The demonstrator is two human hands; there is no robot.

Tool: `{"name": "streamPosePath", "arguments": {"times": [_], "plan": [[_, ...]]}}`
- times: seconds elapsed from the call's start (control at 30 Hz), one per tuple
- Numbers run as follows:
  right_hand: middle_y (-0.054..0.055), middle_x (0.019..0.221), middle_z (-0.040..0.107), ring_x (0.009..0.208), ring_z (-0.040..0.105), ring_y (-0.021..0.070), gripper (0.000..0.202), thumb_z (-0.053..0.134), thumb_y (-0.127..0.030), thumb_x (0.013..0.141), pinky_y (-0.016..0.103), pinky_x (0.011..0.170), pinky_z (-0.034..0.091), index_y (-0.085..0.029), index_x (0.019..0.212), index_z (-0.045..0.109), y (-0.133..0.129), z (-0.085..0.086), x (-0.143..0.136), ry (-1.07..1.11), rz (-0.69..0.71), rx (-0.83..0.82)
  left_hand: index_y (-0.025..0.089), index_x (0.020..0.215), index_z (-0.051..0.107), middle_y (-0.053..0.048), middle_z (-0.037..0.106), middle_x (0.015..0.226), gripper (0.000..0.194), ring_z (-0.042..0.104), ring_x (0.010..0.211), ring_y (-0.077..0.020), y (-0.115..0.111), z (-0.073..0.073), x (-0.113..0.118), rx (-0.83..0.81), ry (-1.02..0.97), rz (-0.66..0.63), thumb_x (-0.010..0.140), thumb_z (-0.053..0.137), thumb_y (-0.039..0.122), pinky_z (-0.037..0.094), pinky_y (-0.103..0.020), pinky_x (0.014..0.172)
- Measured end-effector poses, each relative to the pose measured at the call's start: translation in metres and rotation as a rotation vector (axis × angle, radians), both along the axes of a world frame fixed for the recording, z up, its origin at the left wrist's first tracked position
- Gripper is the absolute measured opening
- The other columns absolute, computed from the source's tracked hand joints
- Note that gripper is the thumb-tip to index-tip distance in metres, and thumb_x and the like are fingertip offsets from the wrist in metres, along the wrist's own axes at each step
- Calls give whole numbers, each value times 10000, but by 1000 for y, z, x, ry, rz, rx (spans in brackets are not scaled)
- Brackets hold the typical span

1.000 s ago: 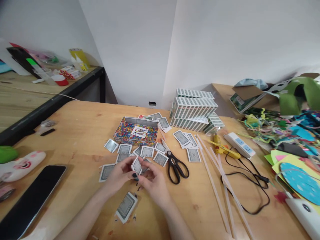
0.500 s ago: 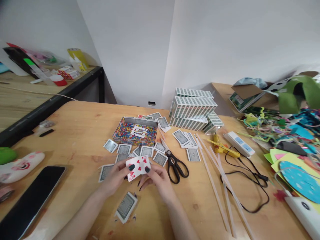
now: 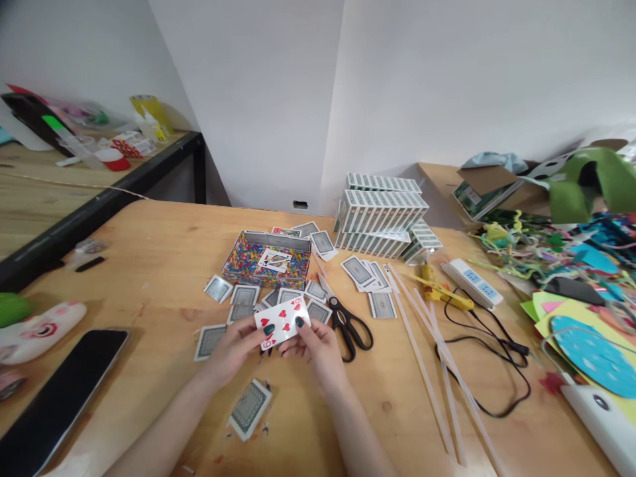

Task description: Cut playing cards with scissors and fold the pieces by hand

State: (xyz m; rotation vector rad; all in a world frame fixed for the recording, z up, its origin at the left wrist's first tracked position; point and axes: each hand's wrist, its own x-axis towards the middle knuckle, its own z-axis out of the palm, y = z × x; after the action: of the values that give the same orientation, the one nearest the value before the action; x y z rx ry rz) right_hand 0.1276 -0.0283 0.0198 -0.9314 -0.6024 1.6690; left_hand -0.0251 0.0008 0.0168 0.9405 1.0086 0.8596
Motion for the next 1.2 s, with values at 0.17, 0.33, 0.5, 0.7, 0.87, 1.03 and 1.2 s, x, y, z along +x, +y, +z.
{"name": "streamPosePath", "arguments": {"times": [0.17,0.33,0.5,0.7,0.87,1.03,1.2], "plan": [[51,684,650,567,593,167,305,626,-440,732,303,563,478,-143,799,605,5,4,28,-349,-49,54,133,647,621,7,591,529,187,463,411,-79,3,0,-2,-29,-1,33,688,620,315,348,-190,407],[54,695,591,607,532,187,255,623,-357,685,307,562,428,-147,827,601,4,-11,77,-1217,-242,44,138,582,551,18,565,494,257,394,337,-49,9,0,-7,-26,69,196,690,598,367,256,-162,326],[100,753,573,770,525,270,171,607,-249,648,356,657,409,-148,787,612,1,-25,92,-1812,-119,42,144,540,507,40,509,458,271,402,355,-51,12,3,-8,14,189,282,688,583,357,278,-159,350],[98,737,596,710,554,239,167,568,-298,667,304,607,395,-150,732,610,4,-15,78,-1898,-26,9,161,550,491,51,474,454,256,395,373,-60,13,4,-8,104,288,315,735,538,332,303,-167,366],[89,671,618,592,574,209,228,570,-379,644,272,509,378,-152,641,589,2,-4,76,-1758,-97,-135,167,570,492,53,447,452,262,389,394,-69,12,1,-11,182,315,366,757,532,346,302,-170,379],[51,557,617,517,564,189,214,573,-384,649,246,452,359,-178,595,565,-5,6,82,-1608,-135,-108,167,631,522,57,445,465,247,395,413,-70,10,-4,-12,218,312,397,784,515,360,295,-168,389],[16,434,525,410,473,159,295,618,-446,632,237,380,284,-190,513,533,-5,17,73,-1470,-150,-182,170,591,488,58,421,439,274,372,399,-66,9,-2,-13,229,291,415,793,514,352,286,-170,387]]}}
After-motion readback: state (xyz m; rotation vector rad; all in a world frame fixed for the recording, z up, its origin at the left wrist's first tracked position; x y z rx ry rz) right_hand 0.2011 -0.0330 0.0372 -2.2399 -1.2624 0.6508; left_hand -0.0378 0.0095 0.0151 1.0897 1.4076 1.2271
